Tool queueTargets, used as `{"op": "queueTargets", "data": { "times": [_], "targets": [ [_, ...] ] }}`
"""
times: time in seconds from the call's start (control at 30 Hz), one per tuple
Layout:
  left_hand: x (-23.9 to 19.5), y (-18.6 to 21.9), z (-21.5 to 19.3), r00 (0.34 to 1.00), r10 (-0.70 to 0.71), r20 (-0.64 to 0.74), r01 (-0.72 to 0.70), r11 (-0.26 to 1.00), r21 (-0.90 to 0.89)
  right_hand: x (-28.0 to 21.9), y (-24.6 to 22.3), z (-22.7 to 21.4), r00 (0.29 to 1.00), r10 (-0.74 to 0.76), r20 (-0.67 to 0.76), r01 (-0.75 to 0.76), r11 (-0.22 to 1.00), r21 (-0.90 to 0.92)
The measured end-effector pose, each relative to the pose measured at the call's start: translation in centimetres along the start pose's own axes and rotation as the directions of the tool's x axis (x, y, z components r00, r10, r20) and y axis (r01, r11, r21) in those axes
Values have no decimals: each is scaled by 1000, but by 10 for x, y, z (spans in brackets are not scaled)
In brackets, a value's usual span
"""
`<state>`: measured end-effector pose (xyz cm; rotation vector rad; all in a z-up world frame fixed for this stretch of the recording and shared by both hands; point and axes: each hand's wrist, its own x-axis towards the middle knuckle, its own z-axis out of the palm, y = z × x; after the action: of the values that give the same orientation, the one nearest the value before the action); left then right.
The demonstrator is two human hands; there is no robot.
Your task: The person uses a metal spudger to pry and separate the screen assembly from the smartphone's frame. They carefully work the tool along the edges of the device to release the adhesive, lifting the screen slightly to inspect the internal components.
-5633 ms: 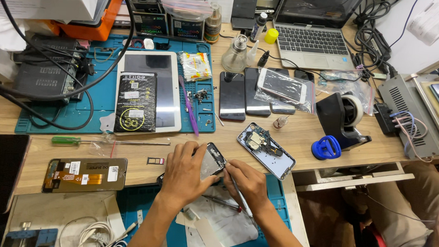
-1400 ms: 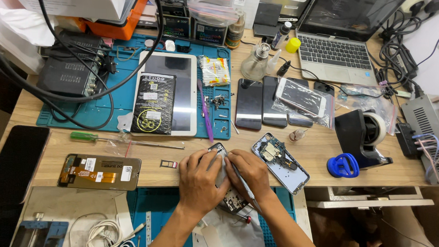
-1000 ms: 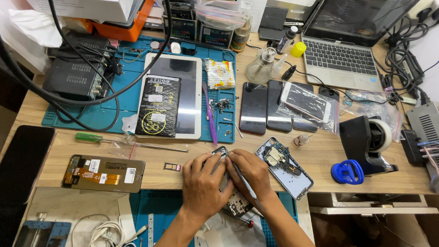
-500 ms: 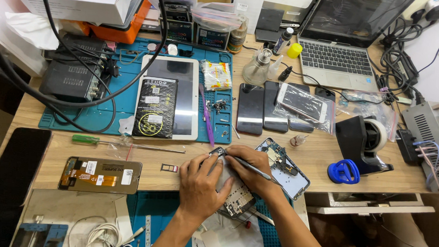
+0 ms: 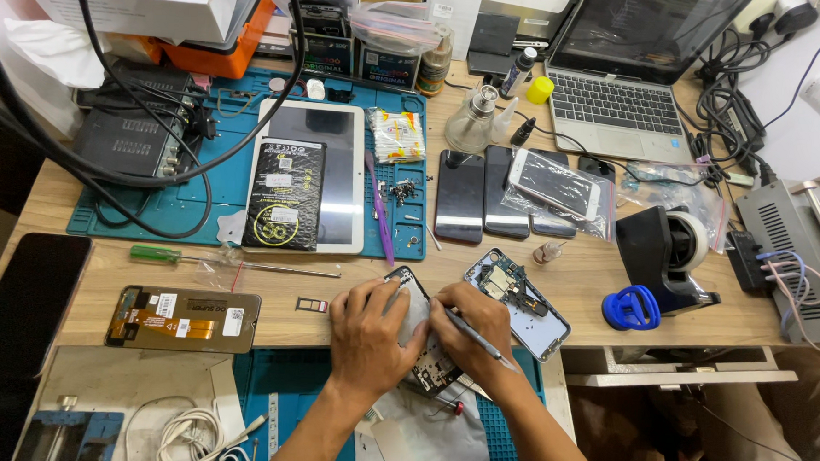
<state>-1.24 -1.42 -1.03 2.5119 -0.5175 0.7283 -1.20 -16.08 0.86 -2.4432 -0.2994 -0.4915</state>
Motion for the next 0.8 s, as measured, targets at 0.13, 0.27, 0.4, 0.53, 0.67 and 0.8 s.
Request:
{"op": "queueTargets", "data": {
  "times": [0.13, 0.27, 0.4, 0.53, 0.67, 0.8],
  "targets": [
    [0, -1, 1, 1000, 0, 15, 0, 1000, 3, -16, -2, -11, 1000, 30, -4, -30, 1000, -4],
    [0, 0, 1, 1000, 1, 24, -2, 1000, 26, -33, -2, -18, 994, 102, -38, -102, 995, -13],
    [-1, 0, 3, 999, 2, 40, -3, 999, 46, -45, -5, -25, 993, 98, -72, -99, 995, -22],
    [-2, 1, 4, 999, 3, 45, -4, 999, 39, -57, -7, -30, 990, 64, -125, -64, 998, 1],
    [-3, 1, 5, 999, 5, 40, -7, 999, 49, -67, -8, -34, 989, 8, -145, -6, 1000, 10],
    [-4, 1, 5, 999, 7, 39, -9, 998, 55, -75, -5, -33, 973, -145, -178, 126, 986, -113]
  ]
}}
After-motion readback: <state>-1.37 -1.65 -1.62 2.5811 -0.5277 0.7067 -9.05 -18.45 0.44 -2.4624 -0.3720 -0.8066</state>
